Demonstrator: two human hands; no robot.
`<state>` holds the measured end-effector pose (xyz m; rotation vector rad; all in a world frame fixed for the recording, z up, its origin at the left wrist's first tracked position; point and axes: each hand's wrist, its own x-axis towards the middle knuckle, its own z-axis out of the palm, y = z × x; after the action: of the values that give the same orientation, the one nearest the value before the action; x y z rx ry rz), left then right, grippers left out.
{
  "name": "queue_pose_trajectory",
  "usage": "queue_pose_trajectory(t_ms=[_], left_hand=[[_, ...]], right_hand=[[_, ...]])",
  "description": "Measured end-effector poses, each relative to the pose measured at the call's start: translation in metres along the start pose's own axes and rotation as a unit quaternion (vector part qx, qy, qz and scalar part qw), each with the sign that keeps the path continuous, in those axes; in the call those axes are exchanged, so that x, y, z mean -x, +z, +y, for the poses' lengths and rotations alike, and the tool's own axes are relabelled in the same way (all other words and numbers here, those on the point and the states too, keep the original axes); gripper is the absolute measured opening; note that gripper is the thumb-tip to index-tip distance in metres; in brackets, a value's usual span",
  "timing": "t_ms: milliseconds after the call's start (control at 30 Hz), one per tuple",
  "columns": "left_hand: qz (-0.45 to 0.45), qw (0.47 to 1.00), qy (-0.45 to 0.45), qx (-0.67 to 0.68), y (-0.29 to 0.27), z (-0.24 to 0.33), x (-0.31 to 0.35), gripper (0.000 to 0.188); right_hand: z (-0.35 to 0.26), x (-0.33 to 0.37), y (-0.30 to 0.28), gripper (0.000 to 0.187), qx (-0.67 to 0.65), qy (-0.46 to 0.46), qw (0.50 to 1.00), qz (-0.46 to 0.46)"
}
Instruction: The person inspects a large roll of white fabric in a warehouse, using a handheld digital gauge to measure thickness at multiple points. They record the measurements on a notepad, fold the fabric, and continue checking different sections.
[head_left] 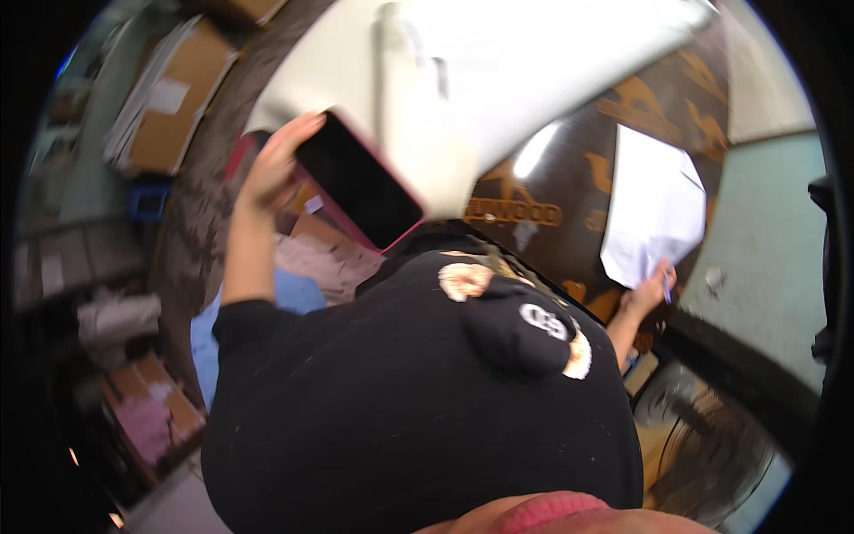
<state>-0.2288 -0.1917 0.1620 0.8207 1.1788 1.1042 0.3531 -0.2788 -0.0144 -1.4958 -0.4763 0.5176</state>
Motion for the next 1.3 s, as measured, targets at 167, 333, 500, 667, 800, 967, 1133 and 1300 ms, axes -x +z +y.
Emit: queue_pose_trajectory(t_ms=[167, 333, 500, 667, 800, 967, 1133, 1300], left_hand=[[-0.071, 0.997, 0.002, -0.003, 0.034, -0.004, -0.046, 0.031], [-0.079, 0.994, -0.019, -0.071, 0.042, -0.002, -0.072, 0.035], [-0.139, 0.984, -0.007, -0.110, 0.050, 0.001, -0.084, 0.037], [-0.136, 0.983, -0.027, -0.119, 0.054, -0.002, -0.090, 0.036], [-0.145, 0.985, -0.024, -0.094, 0.054, -0.004, -0.083, 0.043], [-0.181, 0.977, -0.094, -0.053, 0.014, -0.035, -0.036, 0.076], [-0.326, 0.891, -0.252, -0.191, 0.014, -0.034, 0.012, 0.079], [-0.411, 0.842, -0.287, -0.199, 0.022, -0.049, 0.032, 0.077]], right_hand=[[-0.002, -0.009, -0.003, 0.038, 0.026, 0.011, 0.999, -0.025], [-0.003, -0.006, 0.008, 0.034, -0.006, 0.010, 1.000, -0.022], [-0.001, -0.008, 0.007, 0.032, -0.004, -0.004, 1.000, -0.023], [0.002, -0.010, 0.004, 0.031, 0.001, -0.010, 1.000, -0.028], [0.010, -0.011, 0.000, 0.028, -0.047, 0.000, 0.999, -0.021], [0.006, -0.014, -0.002, 0.022, -0.022, -0.115, 0.992, 0.051], [-0.093, 0.007, 0.026, 0.018, 0.200, -0.403, 0.892, -0.039], [-0.101, 0.024, 0.045, 0.025, 0.405, -0.355, 0.803, -0.255]])
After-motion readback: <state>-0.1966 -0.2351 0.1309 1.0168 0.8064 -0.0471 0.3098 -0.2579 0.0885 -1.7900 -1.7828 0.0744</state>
